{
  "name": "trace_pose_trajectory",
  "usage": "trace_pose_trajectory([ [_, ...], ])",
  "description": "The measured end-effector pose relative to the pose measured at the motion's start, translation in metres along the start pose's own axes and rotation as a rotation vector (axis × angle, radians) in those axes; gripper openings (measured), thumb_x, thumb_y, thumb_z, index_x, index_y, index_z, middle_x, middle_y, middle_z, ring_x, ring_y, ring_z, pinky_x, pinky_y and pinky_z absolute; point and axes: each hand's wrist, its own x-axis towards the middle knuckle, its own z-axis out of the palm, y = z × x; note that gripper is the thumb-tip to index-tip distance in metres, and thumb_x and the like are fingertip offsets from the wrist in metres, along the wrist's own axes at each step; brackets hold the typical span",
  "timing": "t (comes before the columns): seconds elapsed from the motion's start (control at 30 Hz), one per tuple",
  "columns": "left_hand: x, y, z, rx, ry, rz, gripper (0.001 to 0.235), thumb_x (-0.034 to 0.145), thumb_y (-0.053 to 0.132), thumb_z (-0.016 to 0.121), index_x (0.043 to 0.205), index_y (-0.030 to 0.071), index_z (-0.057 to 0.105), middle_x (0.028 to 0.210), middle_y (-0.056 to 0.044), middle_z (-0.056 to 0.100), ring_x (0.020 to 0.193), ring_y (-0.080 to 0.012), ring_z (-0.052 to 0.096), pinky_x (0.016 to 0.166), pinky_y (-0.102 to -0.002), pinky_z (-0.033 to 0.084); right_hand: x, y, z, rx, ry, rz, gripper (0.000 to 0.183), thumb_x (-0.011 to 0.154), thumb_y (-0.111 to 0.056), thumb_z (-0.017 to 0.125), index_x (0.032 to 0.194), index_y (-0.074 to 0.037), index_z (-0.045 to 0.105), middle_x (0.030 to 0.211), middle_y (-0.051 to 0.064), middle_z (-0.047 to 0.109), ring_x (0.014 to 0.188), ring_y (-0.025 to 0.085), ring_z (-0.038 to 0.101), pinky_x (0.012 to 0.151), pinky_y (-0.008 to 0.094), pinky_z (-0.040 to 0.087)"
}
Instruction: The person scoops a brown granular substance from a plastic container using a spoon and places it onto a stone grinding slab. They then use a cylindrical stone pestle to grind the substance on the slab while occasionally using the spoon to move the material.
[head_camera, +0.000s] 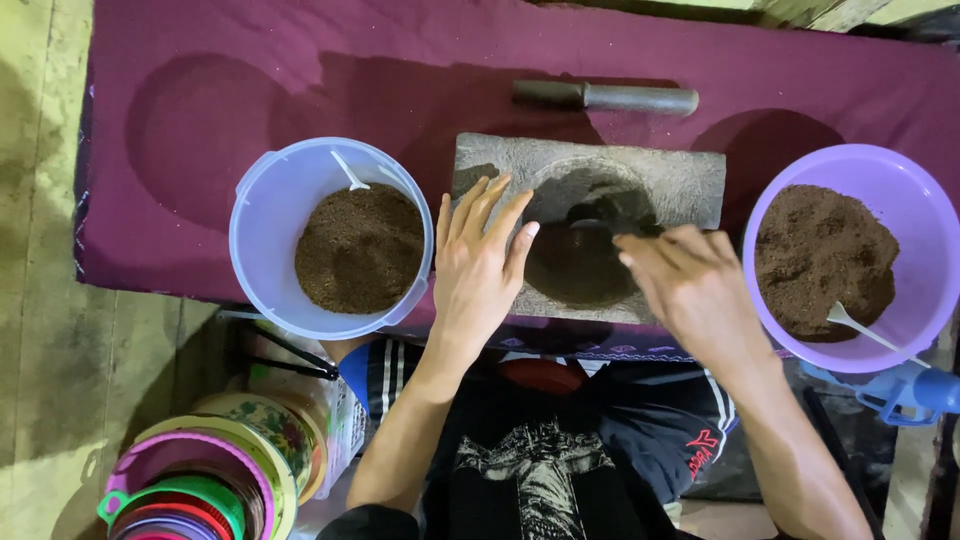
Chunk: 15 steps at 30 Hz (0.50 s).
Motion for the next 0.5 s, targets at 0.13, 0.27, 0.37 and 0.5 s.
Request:
trace_pose_trajectory([
  [0.13,-0.001,-0.001,0.000,0.005,-0.017,0.009,0.030,0.105,0.019,0.058,0.133,0.014,0.067,0.139,-0.013,0.063,0.136,-0.0367,0.056,0.118,-0.064,0.033,-0.002,-0.008,-0.018,0.010,0.064,0.006,0.014,0.108,-0.020,0.063,0.115,-0.016,0.074,0.091,0.001,0.077,0.094,0.019,0.065,0.079,0.033,0.043],
  [0.27,0.000,0.000,-0.002,0.020,-0.043,0.021,0.036,0.101,0.001,0.058,0.134,0.013,0.064,0.144,-0.011,0.061,0.139,-0.0343,0.054,0.122,-0.063,0.033,-0.011,-0.013,-0.031,0.214,0.019,0.005,0.018,0.100,-0.010,0.068,0.117,-0.006,0.070,0.094,0.005,0.074,0.087,0.024,0.061,0.073,0.042,0.042],
  [0.37,-0.001,-0.002,0.001,0.017,-0.041,0.007,0.034,0.100,0.009,0.062,0.132,0.017,0.070,0.137,-0.015,0.065,0.135,-0.0388,0.057,0.116,-0.066,0.033,-0.007,-0.025,-0.012,0.126,0.013,0.069,0.014,0.105,-0.018,0.060,0.102,-0.015,0.073,0.078,0.003,0.071,0.092,0.020,0.067,0.082,0.032,0.046],
  [0.5,0.001,0.001,-0.004,-0.014,-0.046,-0.003,0.029,0.105,0.012,0.056,0.131,0.015,0.070,0.135,-0.016,0.065,0.134,-0.0398,0.058,0.116,-0.065,0.033,-0.011,-0.010,0.003,0.204,0.027,0.148,0.014,0.107,-0.019,0.060,0.110,-0.015,0.074,0.083,0.000,0.073,0.093,0.019,0.067,0.084,0.032,0.047],
])
